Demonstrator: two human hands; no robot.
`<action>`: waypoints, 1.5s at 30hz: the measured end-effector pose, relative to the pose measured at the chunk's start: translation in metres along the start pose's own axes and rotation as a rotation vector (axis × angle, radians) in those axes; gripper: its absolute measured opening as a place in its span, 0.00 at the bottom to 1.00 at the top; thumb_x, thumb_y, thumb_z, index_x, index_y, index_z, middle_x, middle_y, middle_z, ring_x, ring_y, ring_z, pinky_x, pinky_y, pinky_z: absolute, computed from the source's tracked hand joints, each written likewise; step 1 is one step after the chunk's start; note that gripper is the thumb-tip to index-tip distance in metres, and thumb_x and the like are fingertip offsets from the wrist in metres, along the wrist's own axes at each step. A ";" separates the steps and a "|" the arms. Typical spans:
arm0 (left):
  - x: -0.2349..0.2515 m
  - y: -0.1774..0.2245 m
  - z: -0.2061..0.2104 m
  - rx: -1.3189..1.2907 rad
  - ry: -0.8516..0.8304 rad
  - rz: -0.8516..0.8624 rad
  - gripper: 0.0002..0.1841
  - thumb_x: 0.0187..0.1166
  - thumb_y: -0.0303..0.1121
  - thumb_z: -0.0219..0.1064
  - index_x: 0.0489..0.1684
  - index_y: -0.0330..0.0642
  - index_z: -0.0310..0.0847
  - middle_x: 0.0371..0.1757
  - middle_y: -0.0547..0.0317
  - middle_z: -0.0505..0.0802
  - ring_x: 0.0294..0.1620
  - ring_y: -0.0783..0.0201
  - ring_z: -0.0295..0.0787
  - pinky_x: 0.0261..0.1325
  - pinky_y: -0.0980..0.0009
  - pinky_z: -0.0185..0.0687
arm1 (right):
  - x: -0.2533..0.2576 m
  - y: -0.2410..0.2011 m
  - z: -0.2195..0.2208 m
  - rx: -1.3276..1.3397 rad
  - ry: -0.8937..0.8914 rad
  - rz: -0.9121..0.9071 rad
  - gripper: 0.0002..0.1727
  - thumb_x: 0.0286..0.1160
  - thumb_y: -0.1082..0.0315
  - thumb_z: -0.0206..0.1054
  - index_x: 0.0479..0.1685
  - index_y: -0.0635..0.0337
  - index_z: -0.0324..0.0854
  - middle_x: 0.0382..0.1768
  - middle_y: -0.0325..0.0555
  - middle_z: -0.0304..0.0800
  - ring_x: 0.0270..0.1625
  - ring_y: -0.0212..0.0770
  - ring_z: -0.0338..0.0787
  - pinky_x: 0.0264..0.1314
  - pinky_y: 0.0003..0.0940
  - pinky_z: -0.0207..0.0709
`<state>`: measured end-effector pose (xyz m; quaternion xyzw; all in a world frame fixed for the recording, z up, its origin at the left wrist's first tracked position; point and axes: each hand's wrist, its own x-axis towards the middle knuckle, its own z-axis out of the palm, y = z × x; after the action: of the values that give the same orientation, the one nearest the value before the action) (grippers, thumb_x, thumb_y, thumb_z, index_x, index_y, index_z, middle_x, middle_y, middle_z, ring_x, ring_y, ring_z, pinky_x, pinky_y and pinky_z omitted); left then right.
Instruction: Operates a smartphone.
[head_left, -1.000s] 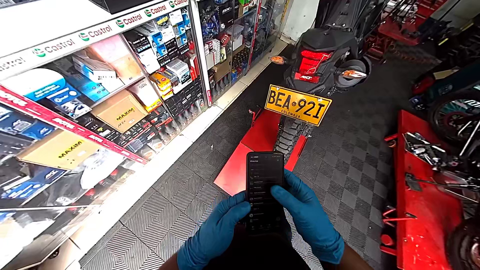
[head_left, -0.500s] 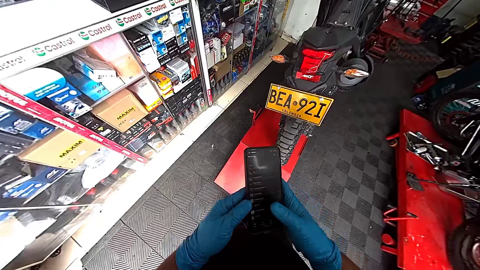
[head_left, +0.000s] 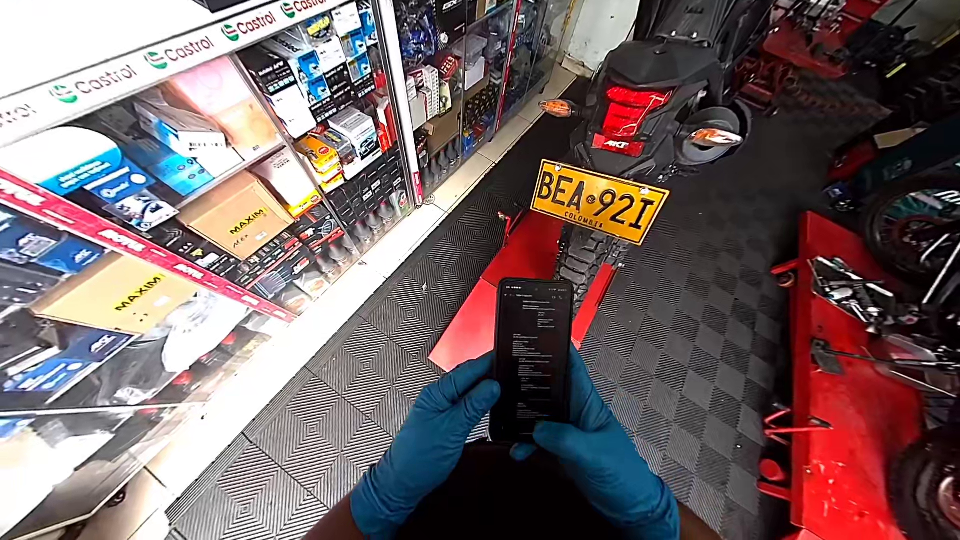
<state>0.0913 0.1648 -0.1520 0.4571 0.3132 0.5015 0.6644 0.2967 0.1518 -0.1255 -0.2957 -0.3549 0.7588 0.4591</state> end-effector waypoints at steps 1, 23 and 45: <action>0.000 0.000 0.000 -0.011 0.002 0.000 0.18 0.89 0.35 0.60 0.71 0.42 0.85 0.65 0.52 0.91 0.64 0.62 0.88 0.71 0.66 0.82 | 0.000 0.000 0.000 -0.007 -0.007 0.002 0.53 0.67 0.85 0.65 0.94 0.41 0.43 0.68 0.58 0.82 0.62 0.56 0.90 0.52 0.50 0.91; 0.004 0.009 0.007 0.033 0.016 -0.101 0.18 0.92 0.37 0.54 0.67 0.38 0.83 0.59 0.56 0.93 0.59 0.64 0.90 0.68 0.63 0.85 | -0.004 -0.006 -0.001 0.104 0.043 -0.014 0.44 0.72 0.78 0.60 0.89 0.52 0.41 0.68 0.54 0.83 0.61 0.56 0.91 0.44 0.52 0.91; -0.008 0.012 -0.008 -0.020 -0.225 -0.158 0.31 0.80 0.23 0.60 0.86 0.42 0.63 0.65 0.50 0.89 0.63 0.59 0.89 0.69 0.62 0.85 | 0.000 0.000 0.004 -0.021 -0.003 0.049 0.35 0.69 0.78 0.62 0.81 0.49 0.65 0.61 0.57 0.86 0.57 0.51 0.92 0.52 0.48 0.90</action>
<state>0.0774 0.1608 -0.1442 0.4776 0.2666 0.3964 0.7373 0.2935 0.1507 -0.1228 -0.3078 -0.3562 0.7666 0.4368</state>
